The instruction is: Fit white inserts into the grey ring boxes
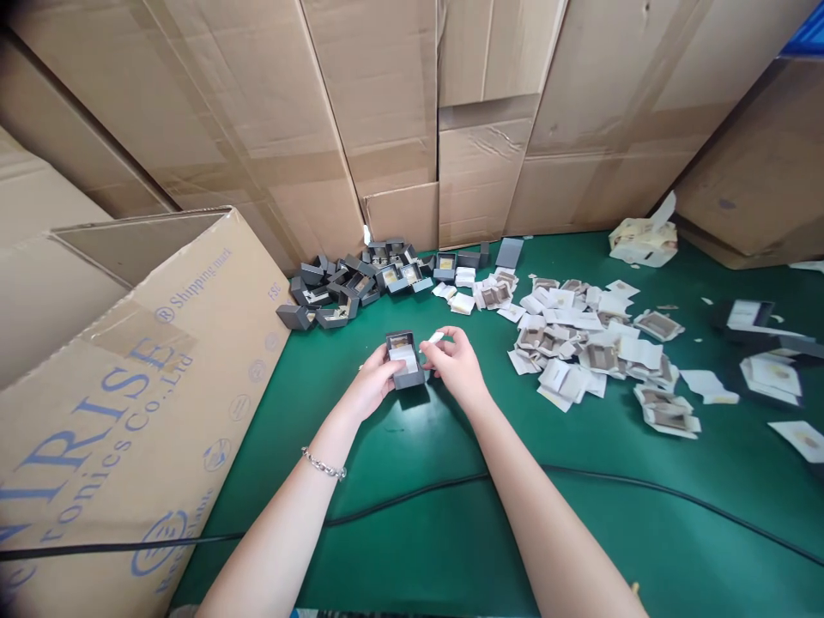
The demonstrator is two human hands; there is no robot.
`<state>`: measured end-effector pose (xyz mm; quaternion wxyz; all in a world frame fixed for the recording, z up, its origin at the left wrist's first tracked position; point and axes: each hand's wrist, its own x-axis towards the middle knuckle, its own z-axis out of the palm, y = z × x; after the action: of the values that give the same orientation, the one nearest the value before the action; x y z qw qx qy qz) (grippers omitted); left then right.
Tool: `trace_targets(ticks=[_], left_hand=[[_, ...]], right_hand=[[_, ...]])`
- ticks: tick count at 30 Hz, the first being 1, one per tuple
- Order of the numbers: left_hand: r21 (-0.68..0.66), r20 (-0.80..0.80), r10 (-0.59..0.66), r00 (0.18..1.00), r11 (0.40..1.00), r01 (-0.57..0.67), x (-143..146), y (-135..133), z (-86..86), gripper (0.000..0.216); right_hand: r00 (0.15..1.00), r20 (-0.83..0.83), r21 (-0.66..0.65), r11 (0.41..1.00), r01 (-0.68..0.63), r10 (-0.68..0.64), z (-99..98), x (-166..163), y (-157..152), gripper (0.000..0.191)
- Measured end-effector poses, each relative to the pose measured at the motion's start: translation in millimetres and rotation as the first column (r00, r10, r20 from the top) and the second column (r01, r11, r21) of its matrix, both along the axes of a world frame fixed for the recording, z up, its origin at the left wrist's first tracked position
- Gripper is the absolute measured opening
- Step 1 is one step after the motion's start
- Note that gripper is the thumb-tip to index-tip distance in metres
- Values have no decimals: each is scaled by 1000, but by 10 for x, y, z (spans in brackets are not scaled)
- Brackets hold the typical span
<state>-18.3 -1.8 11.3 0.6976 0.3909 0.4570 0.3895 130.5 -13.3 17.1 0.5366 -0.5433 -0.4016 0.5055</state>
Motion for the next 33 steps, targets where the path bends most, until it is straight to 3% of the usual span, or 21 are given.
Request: trace_targets(ticks=[4,9,14,16,18,23,26,31,33], left_hand=[[32,-74,-113,991,993,115,-2,-21,-16,41],[69,-70,-96,993,992,101,17,-48,-7,44],[70,-83,-83,993,994,89,21,-29,-88,39],[71,-91,-83,992,993,90,18,-16,-124,37],[59,-82,-84,993,994,89,16,-5,-139,36],[-6,25,-73,997,997,73,7,15,-90,35],[-43,74,-53,996,997,56,-4,15,-45,36],[-56,98,-75,992,995,81,-22,2,9,37],[-76,115,-74,991,994,83,-32,0,28,37]], right_hand=[[961,266,93,994,54,-77,4,-83,-78,48],[807,588,87,996,9,-58,29,-160,-154,44],[626,779,66,997,-40,-27,6,-112,-151,13],[595,803,78,995,-54,-30,13,-77,-139,10],[605,795,136,987,-88,-56,32,-49,-130,9],[723,662,384,918,-98,-200,68,-53,-115,13],[767,612,399,912,-90,-192,56,-85,-103,14],[768,624,390,909,-145,-145,78,-31,-89,14],[814,562,375,922,-91,-148,113,40,-87,14]])
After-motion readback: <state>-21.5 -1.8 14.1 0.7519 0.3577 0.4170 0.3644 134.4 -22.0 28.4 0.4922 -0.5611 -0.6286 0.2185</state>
